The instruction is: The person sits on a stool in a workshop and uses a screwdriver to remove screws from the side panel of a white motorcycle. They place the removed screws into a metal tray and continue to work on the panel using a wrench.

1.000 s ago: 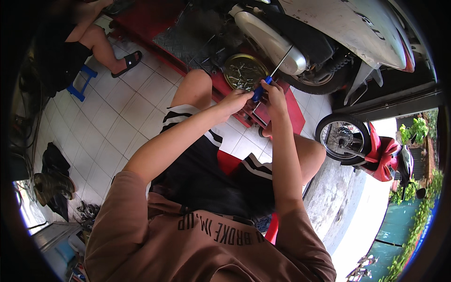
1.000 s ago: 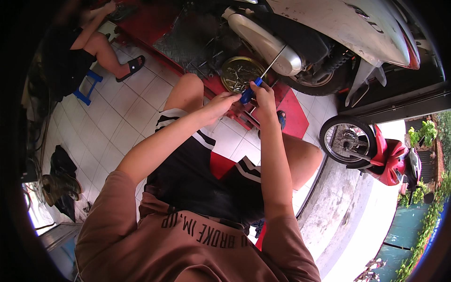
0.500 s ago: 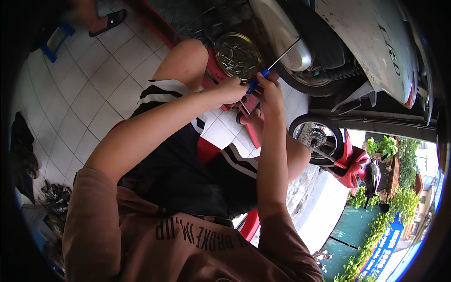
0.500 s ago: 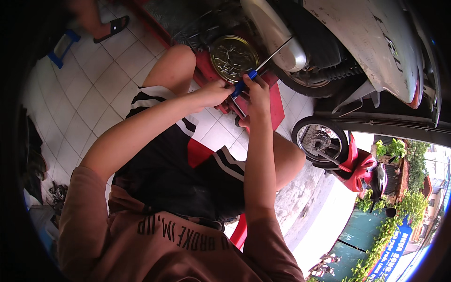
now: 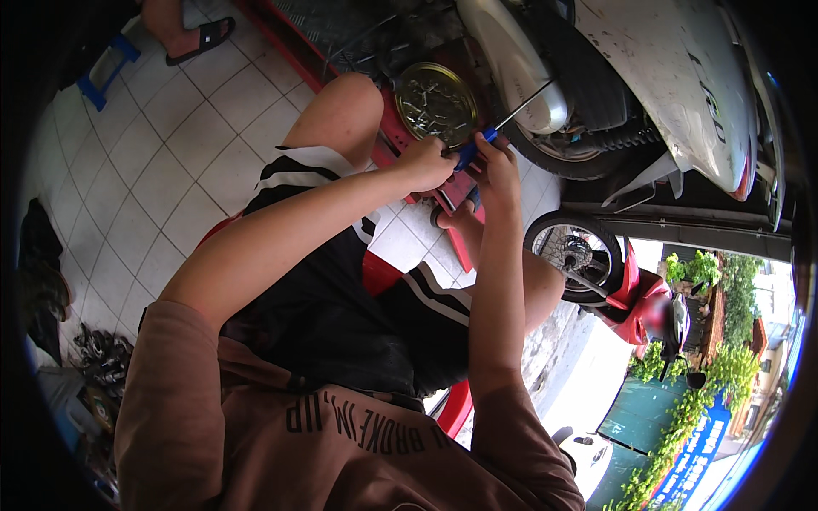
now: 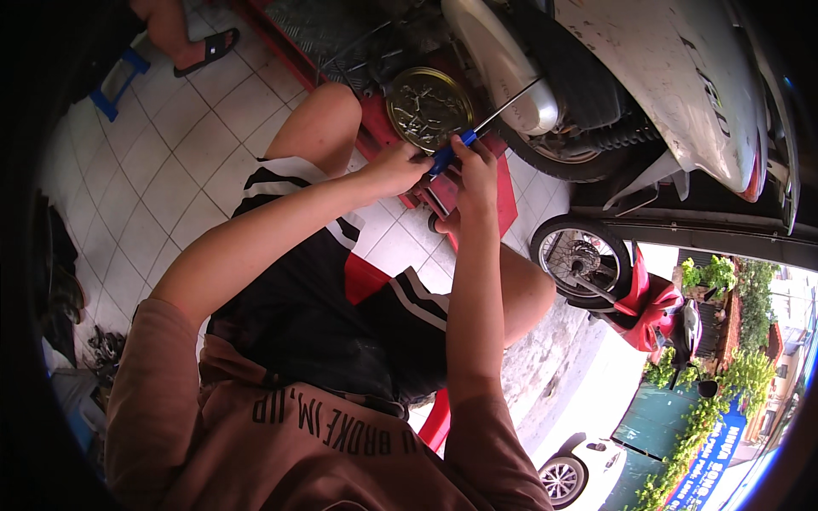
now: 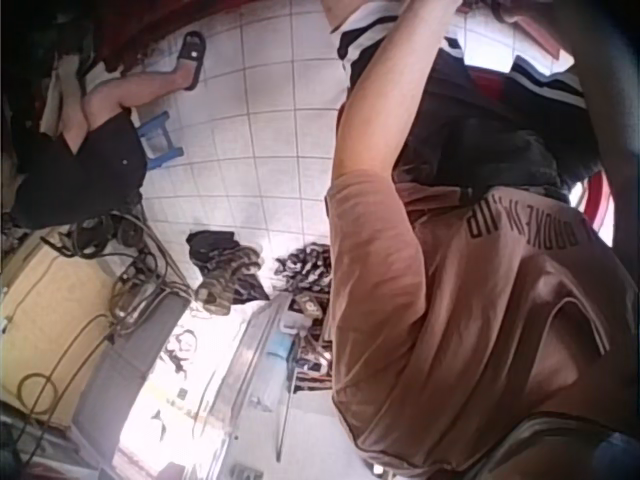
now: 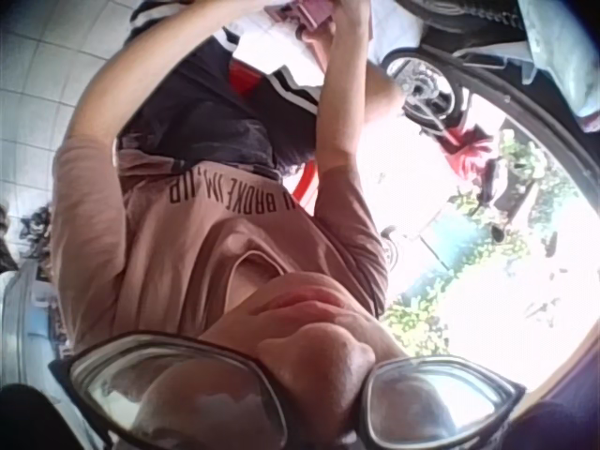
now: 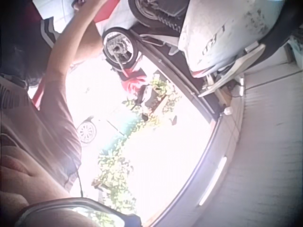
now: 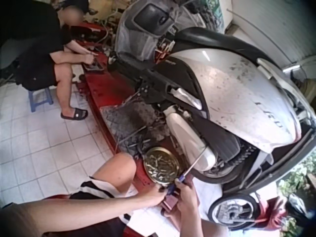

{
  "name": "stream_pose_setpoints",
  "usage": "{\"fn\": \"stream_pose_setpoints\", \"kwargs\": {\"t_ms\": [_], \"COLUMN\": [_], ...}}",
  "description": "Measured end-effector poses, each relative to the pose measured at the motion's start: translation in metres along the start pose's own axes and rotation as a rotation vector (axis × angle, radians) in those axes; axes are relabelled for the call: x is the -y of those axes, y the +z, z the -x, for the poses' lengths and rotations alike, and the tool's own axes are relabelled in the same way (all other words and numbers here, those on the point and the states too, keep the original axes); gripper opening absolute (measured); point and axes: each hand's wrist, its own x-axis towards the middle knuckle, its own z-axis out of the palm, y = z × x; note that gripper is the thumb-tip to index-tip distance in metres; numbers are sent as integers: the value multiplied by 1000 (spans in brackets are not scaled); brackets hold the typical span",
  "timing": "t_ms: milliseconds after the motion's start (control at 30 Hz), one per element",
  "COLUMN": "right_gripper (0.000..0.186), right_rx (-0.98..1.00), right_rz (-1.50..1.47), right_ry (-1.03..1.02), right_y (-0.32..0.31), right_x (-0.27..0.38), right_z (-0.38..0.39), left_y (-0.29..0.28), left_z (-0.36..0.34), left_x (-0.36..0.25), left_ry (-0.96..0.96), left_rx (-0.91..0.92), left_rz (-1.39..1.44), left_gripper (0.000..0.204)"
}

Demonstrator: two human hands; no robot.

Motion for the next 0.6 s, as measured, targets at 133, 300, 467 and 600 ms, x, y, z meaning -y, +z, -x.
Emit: {"fn": "stream_pose_setpoints", "kwargs": {"t_ms": [133, 300, 467, 600], "right_gripper": [20, 18, 16, 22], "right_rx": [-31, -59, 76, 55], "right_rz": [17, 8, -227, -262], "right_ry": [-11, -43, -98, -233], "right_y": [0, 6, 7, 5], "right_x": [-1, 3, 8, 12], "right_z": [-3, 4, 9, 10], "left_y": [0, -2, -7, -13], "left_z": [3, 8, 12, 20], "left_x": [-3, -8, -19, -29], "left_ry": [2, -11, -157, -258], "left_rx": [-18, -2, 132, 476], "left_rz": [-41, 44, 338, 658], "left_gripper": [27, 26, 34, 47]}}
